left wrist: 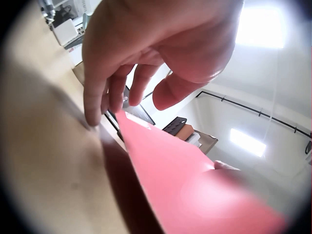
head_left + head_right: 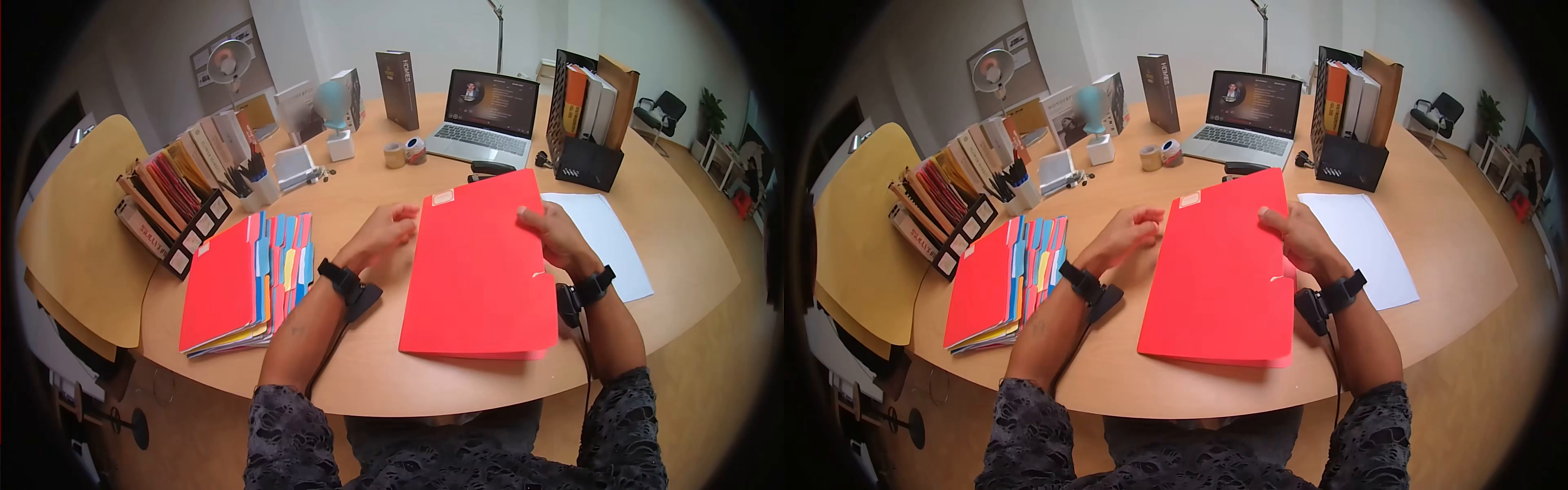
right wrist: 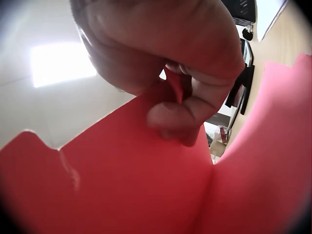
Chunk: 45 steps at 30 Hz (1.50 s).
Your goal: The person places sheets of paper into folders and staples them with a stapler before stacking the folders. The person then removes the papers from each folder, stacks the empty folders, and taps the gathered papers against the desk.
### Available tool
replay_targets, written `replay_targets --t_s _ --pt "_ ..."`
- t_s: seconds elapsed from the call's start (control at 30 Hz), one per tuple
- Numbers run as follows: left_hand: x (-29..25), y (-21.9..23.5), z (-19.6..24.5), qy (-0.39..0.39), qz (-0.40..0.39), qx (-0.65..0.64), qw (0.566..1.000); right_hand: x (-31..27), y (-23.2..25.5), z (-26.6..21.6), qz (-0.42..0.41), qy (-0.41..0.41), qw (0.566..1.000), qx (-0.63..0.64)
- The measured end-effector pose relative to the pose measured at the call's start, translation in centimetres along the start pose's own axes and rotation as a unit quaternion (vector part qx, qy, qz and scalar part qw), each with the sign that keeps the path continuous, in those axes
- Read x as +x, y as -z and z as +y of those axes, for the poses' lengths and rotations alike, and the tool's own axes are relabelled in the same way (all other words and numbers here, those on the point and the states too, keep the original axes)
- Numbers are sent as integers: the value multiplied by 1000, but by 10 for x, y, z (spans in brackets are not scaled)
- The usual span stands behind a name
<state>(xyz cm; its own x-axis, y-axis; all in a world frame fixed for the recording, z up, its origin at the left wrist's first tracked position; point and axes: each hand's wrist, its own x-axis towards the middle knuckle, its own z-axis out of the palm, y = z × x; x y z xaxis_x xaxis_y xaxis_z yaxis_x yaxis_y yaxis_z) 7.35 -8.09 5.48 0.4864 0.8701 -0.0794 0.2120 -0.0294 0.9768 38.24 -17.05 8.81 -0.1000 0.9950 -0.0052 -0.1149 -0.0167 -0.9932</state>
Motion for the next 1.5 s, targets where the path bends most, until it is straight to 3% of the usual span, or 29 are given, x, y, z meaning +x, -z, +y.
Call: replay_targets --t_s 0.03,0.1,0.17,0.23,0.3,0.43,0.53,0.63,0.73,0.77,0.83,0.87,0.93,0.97,1.0,1.03,1.07,1.1,1.17,1.2,1.27,1.37,1.47,1.5 --pt "7 2 2 -1 0 -1 1000 -2 -2 -4 -15 10 1000 18" --pt "24 3 6 -90 46 18 995 -3 -1 -3 -44 17 999 12" --pt "38 2 9 -95 25 -5 995 -6 -3 -6 -72 28 997 6" --pt "50 -1 9 -101 1 -26 995 -14 -14 -9 -61 84 994 -15" --pt "53 -7 5 -85 -85 -59 991 -15 -16 -12 -34 99 994 -38" --pt "50 -14 -1 -51 -103 -25 993 -17 -15 -14 40 98 992 -68" --pt "43 -18 2 -76 -44 -93 992 -10 -17 -2 55 110 991 -56" --pt "38 -14 10 -48 3 -29 998 -12 -21 -2 43 111 987 -104" --pt "42 -2 -3 -91 18 40 995 -15 -31 -2 5 131 989 -66" --pt "46 5 -12 -96 4 -25 995 -16 -26 -4 12 131 989 -70" --pt "56 16 -31 -107 -12 -121 987 -17 -8 -15 -130 47 988 68" --pt "57 22 -40 -112 -10 -151 982 -19 -5 -28 -132 64 989 32" --pt "51 30 -53 -138 -3 -174 975 -19 20 -47 -30 113 987 -111" --pt "53 31 -66 -229 -101 -281 926 -16 38 -52 32 113 977 -180" --pt "63 35 -80 -311 -194 -381 849 -11 61 -51 87 105 961 -240" --pt "83 50 -96 -311 -310 -405 802 -10 83 -49 124 106 944 -288" --pt "81 47 -96 -311 -317 -407 798 -9 105 -45 184 78 912 -358" --pt "81 47 -99 -313 -316 -410 796 -6 136 -37 191 39 891 -410" --pt "80 45 -104 -319 -312 -415 793 -5 190 -14 225 2 765 -604" --pt "80 45 -105 -322 -309 -417 792 -12 203 -12 229 2 762 -606" --pt "79 43 -108 -328 -301 -421 790 -26 215 -8 287 -110 709 -635" --pt "78 44 -114 -330 -291 -428 789 -42 207 -14 275 -185 716 -615" --pt "73 43 -110 -317 -250 -419 813 -39 205 -16 245 -204 705 -634" --pt "69 41 -106 -285 -182 -424 840 -36 204 -15 244 -207 704 -634"
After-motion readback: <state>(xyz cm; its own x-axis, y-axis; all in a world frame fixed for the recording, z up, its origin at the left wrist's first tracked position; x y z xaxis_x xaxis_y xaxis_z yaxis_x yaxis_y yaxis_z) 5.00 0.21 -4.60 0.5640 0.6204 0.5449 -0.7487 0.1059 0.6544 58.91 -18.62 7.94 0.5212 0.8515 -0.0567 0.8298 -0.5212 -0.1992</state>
